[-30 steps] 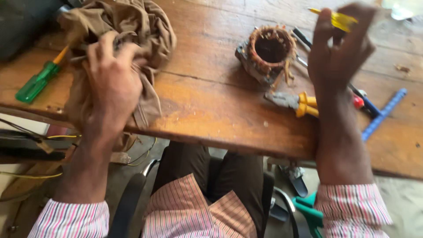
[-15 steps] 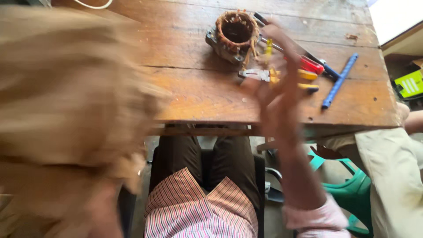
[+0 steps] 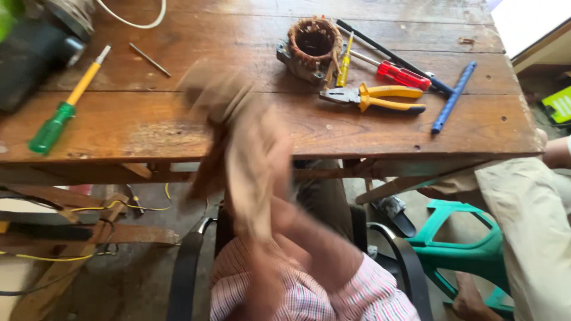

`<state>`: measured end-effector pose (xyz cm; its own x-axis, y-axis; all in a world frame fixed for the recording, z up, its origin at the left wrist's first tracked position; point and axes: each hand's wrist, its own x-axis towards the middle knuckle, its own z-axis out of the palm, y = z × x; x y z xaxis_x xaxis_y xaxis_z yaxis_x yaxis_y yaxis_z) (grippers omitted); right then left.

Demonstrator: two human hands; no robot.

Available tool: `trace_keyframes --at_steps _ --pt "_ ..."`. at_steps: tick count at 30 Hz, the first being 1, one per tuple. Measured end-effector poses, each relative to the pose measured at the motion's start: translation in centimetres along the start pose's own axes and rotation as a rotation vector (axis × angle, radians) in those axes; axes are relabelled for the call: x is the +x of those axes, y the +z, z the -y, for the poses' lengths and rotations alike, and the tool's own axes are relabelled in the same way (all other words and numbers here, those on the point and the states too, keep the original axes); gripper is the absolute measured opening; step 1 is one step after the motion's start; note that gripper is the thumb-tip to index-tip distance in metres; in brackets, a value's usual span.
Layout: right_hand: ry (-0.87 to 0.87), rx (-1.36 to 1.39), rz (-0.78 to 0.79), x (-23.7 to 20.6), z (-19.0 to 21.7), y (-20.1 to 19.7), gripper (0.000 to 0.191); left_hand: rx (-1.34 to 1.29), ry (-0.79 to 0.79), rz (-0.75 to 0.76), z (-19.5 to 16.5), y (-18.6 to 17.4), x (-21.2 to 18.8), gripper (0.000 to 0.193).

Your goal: The person uses a yellow screwdriver to pry old insulation and winding material out of an electric motor stator, working around the rim and inside the core, occasionally picking debris out by hand and setting scraps on the workbench.

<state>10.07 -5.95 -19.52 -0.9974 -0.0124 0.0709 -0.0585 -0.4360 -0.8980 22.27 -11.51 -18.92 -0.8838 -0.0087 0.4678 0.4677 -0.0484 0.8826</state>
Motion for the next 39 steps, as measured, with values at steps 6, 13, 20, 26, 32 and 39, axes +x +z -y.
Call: trace_keyframes --at_steps 6,13,20,26,32,39 --pt "0.158 0.015 0.509 -1.6 1.9 0.7 0.062 0.031 -0.098 -0.263 2.6 -5.1 1.6 0.075" --pt "-0.021 -0.348 1.048 -9.4 0.3 -1.5 0.083 -0.312 -0.021 -0.302 7.8 -13.2 -0.6 0.071" --pt "-0.921 -0.987 0.586 -4.7 -0.7 -0.8 0.053 -0.266 -0.160 -0.186 4.9 -7.7 1.4 0.064" --pt "-0.509 -0.384 -0.122 0.1 -1.2 -2.8 0.020 -0.089 -0.192 0.060 5.4 0.1 -5.5 0.058" --pt "-0.135 -0.102 0.204 -6.1 -1.1 0.4 0.049 0.133 -0.127 -0.288 9.6 -2.1 -2.8 0.052" --pt "-0.485 -0.670 0.694 -10.5 -0.4 -3.7 0.046 -0.013 0.005 -0.833 6.1 -8.8 3.5 0.046"
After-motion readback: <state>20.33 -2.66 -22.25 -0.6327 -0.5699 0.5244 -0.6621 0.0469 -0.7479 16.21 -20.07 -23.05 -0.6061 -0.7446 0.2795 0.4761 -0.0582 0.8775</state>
